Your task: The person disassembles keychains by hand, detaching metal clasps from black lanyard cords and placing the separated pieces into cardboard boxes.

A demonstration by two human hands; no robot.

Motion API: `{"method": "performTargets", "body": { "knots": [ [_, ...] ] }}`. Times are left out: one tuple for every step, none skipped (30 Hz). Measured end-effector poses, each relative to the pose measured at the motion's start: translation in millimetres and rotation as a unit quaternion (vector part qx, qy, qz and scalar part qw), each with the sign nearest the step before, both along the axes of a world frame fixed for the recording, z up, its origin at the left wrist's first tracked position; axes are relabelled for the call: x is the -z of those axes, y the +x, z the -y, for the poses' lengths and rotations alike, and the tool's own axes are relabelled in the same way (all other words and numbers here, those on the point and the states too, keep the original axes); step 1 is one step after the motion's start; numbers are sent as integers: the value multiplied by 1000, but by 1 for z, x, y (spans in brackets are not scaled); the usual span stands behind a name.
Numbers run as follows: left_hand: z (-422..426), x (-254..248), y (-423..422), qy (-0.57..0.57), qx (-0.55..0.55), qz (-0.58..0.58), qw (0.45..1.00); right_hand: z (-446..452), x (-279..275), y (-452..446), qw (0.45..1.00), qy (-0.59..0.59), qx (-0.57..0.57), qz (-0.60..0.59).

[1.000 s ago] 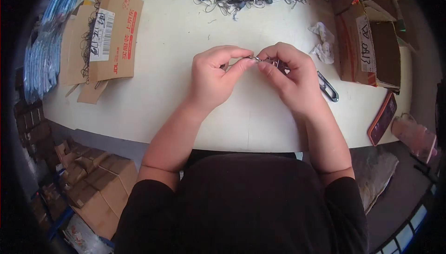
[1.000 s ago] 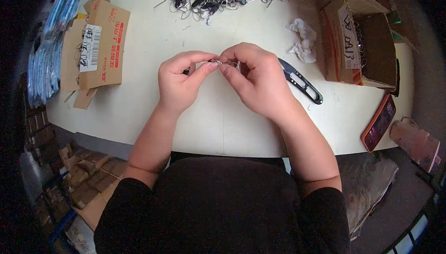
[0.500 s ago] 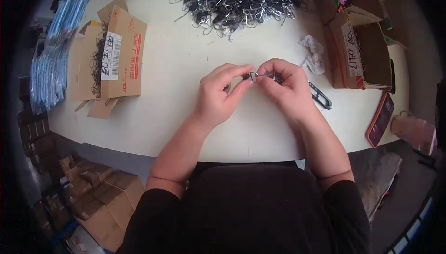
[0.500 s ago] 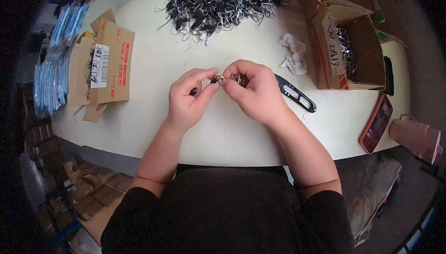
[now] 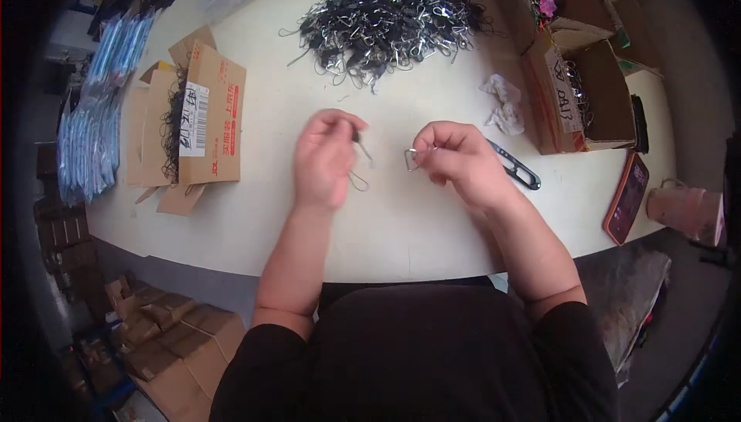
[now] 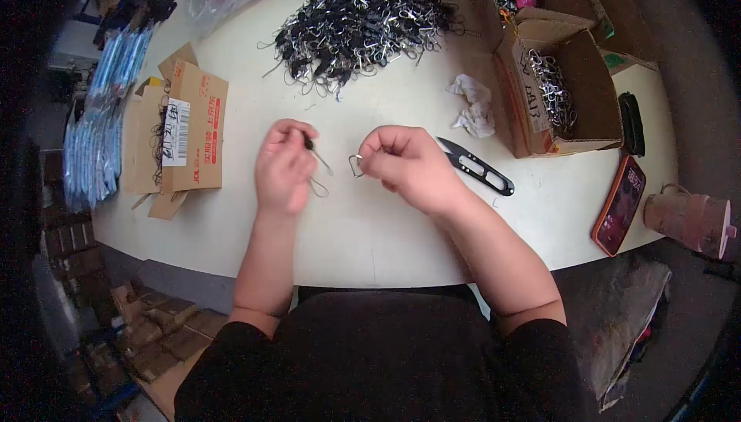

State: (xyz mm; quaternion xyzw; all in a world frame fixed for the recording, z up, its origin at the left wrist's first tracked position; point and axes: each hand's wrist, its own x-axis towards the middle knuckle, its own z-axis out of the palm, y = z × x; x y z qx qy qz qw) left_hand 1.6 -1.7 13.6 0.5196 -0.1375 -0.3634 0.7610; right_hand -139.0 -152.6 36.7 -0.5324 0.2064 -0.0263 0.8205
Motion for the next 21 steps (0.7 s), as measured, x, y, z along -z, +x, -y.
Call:
{"method": "performTargets", "body": {
  "knots": [
    [-2,-3,9,-28,-26,-41,998,5,1,-1,996,81,-8,22],
    [-4,-2,14,-67,-13,-104,992,11,3,-3,986,162,-18,44],
    [-7,3,19,-105,0,-165,981,15,5,-4,968,242,-29,66],
    [-8,7,21,-142,13,-225,964,12,5,-2,958,279,0,67],
    [-7,11,21,-158,33,-248,955,12,7,-1,940,330,-15,90],
    [-3,13,18,-173,53,-269,946,13,10,0,918,380,-30,113],
    [-2,16,18,-187,74,-289,936,14,14,1,892,429,-46,137],
    [-3,21,21,-221,111,-318,915,16,21,1,875,459,-55,145],
    [-2,15,19,-173,72,-316,930,15,21,2,882,452,-40,127],
    [1,9,15,-126,34,-311,941,15,20,2,888,445,-24,111],
    [5,1,11,-78,-6,-305,949,15,19,2,894,438,-8,95],
    [10,-9,7,-35,-12,-298,954,15,15,2,901,425,7,84],
    [15,-20,3,5,-20,-292,956,15,8,2,909,411,20,73],
    [16,-27,0,46,-30,-286,957,15,4,2,915,397,32,60],
    [15,-27,3,24,-2,-282,959,15,5,3,911,405,52,57],
    [12,-23,7,3,25,-279,960,15,9,5,906,413,71,53],
    [8,-19,12,-18,52,-276,959,16,15,7,901,422,90,48],
    [5,-18,21,-10,71,-256,964,17,27,7,878,465,72,88],
    [3,-18,34,-1,91,-236,968,20,39,7,852,505,55,129],
    [4,-17,47,8,112,-215,970,21,48,6,821,544,37,168],
    [9,-17,60,97,81,-103,987,21,45,6,830,536,51,144]
  ]
}}
